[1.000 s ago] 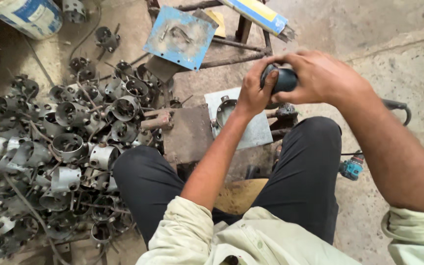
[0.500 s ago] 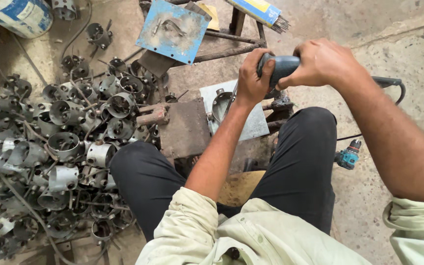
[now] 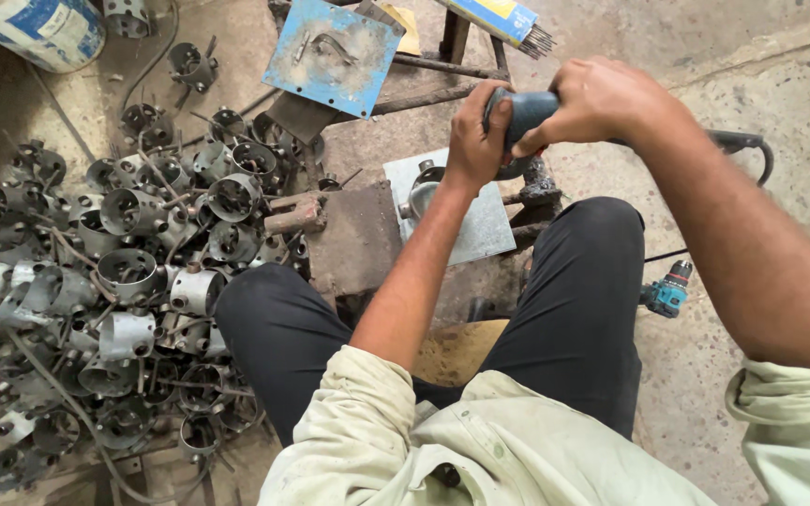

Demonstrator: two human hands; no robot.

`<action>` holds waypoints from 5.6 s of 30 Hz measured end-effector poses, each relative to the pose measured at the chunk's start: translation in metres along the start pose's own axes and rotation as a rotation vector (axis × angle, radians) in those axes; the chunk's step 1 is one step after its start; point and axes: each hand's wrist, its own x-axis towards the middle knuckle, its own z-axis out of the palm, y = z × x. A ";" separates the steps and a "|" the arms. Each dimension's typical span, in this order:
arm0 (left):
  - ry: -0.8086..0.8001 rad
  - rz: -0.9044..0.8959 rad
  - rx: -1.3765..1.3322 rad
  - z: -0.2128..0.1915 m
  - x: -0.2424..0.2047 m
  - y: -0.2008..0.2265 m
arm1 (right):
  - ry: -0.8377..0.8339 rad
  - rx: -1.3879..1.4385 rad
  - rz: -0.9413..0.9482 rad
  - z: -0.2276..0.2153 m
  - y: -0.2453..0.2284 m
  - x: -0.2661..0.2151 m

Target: The person sits on the floor and uses a handheld rotary tool to grind the edges of small metal parts. They hold each part with their left hand and apply the tool with their right hand, processing them one by one from a large pile on the ground.

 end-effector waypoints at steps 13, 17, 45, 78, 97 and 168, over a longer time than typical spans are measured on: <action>-0.402 -0.267 0.579 -0.027 -0.065 -0.037 | -0.061 0.081 -0.284 0.033 0.023 -0.015; -0.407 -0.338 0.441 -0.039 -0.066 -0.031 | 0.038 0.139 -0.188 0.024 0.054 -0.062; -0.155 -0.098 0.768 -0.053 -0.109 -0.075 | 0.567 0.606 -0.337 0.063 0.030 -0.111; -0.136 -0.192 1.055 -0.040 -0.108 -0.076 | 0.127 -0.091 -0.330 -0.021 -0.007 0.011; -0.393 -0.532 1.016 -0.039 -0.093 -0.028 | -0.018 -0.251 -0.244 -0.014 -0.034 0.026; -0.228 -0.356 1.000 -0.036 -0.100 -0.031 | 0.264 -0.375 -0.472 -0.015 -0.029 0.010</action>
